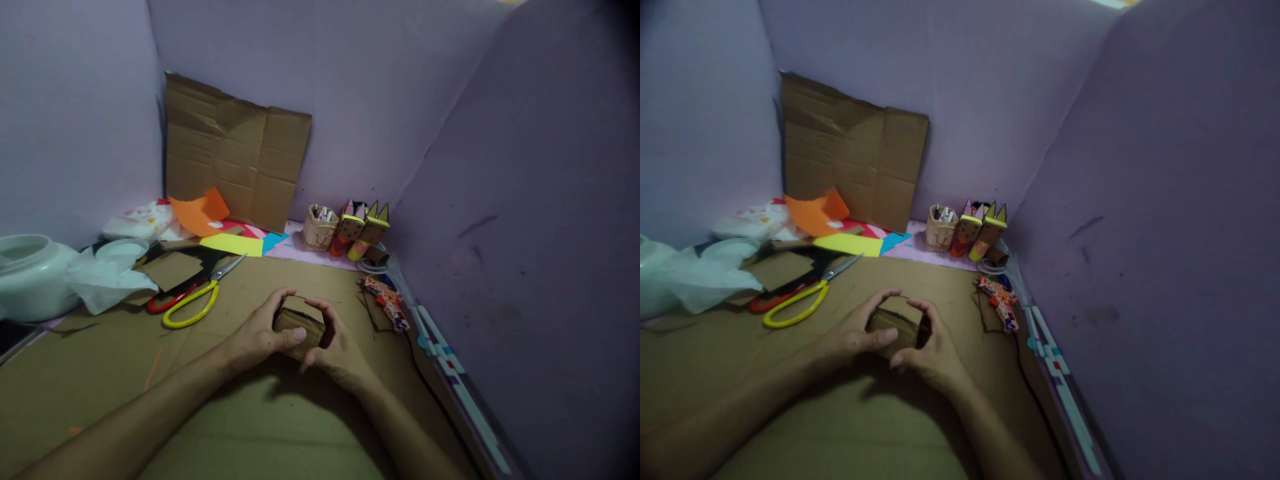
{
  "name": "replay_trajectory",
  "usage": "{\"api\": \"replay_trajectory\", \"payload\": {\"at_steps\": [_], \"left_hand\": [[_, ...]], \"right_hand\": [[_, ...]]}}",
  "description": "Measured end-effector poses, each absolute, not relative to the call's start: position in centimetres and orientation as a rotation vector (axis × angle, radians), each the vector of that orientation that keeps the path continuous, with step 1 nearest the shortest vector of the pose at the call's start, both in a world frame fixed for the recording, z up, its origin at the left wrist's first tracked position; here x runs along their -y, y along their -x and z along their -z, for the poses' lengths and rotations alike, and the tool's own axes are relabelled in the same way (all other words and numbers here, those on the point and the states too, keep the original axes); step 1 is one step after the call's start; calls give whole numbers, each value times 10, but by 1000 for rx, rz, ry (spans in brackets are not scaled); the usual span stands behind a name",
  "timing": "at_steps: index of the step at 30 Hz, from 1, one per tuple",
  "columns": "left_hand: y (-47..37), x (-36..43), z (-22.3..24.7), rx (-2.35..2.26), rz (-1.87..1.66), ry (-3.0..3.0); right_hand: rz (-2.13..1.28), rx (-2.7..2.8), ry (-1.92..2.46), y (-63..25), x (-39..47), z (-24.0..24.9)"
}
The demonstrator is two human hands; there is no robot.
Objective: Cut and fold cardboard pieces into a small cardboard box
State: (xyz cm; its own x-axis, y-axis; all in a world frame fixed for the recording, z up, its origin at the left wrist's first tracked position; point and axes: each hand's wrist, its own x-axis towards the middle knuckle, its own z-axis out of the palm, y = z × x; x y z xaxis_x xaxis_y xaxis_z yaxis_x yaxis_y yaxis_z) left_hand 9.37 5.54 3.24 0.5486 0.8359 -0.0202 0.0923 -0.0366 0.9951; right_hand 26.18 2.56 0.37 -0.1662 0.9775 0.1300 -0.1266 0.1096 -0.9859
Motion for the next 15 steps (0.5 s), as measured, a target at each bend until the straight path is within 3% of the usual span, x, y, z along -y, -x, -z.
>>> {"api": "replay_trajectory", "payload": {"at_steps": [6, 15], "left_hand": [[-93, -50, -39, -993, -743, -1727], [-93, -50, -38, -955, -728, -1694]], "right_hand": [[-868, 1611, 1083, -266, -24, -5], [-755, 1700, 1019, -264, -22, -8]]}}
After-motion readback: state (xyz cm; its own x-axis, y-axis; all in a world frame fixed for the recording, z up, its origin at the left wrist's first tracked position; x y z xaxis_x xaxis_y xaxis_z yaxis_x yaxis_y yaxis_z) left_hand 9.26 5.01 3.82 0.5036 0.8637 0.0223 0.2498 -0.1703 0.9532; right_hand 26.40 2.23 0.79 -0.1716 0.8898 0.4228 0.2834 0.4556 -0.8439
